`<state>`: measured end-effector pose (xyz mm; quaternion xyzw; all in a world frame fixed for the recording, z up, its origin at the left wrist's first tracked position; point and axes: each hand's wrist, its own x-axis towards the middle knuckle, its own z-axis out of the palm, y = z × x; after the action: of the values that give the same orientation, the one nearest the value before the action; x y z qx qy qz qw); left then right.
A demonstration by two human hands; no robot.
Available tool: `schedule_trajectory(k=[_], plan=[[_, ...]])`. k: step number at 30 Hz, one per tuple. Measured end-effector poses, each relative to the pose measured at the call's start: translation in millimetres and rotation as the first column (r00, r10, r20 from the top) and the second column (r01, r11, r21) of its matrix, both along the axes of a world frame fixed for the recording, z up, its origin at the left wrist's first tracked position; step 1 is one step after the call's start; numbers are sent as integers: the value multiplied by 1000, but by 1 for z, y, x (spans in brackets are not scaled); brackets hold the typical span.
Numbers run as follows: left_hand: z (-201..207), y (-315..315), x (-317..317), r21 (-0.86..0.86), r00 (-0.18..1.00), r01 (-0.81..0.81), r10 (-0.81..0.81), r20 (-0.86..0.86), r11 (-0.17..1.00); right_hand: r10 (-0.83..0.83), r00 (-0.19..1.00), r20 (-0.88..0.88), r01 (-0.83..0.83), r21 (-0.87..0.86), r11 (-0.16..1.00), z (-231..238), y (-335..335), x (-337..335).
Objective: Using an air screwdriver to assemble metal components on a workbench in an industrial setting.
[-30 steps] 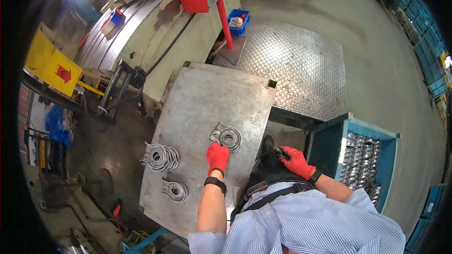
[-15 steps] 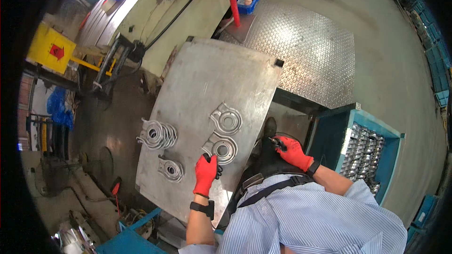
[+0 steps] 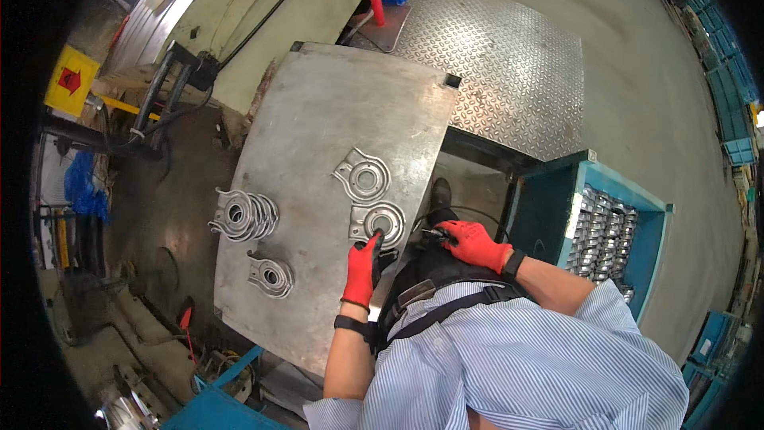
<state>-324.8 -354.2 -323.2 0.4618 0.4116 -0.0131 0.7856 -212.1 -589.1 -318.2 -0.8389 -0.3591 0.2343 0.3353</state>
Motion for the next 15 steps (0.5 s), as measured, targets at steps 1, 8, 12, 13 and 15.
schedule_trajectory(k=[1,8,12,13,15], plan=[[3,-2,9,-135,995,-77,67,-78,988,6,1000,5,-6,-10,1000,-2,3,0],[-1,-9,16,272,998,47,-36,-46,961,27,995,91,-24,-39,999,-22,20,0],[-17,4,8,156,995,34,-19,-96,987,32,991,127,-33,7,999,-31,24,0],[-21,8,7,152,993,41,-24,-112,988,38,992,118,-37,-8,999,-30,25,0],[-23,7,6,57,996,-5,10,-86,998,48,994,102,-44,-36,998,-29,25,0]])
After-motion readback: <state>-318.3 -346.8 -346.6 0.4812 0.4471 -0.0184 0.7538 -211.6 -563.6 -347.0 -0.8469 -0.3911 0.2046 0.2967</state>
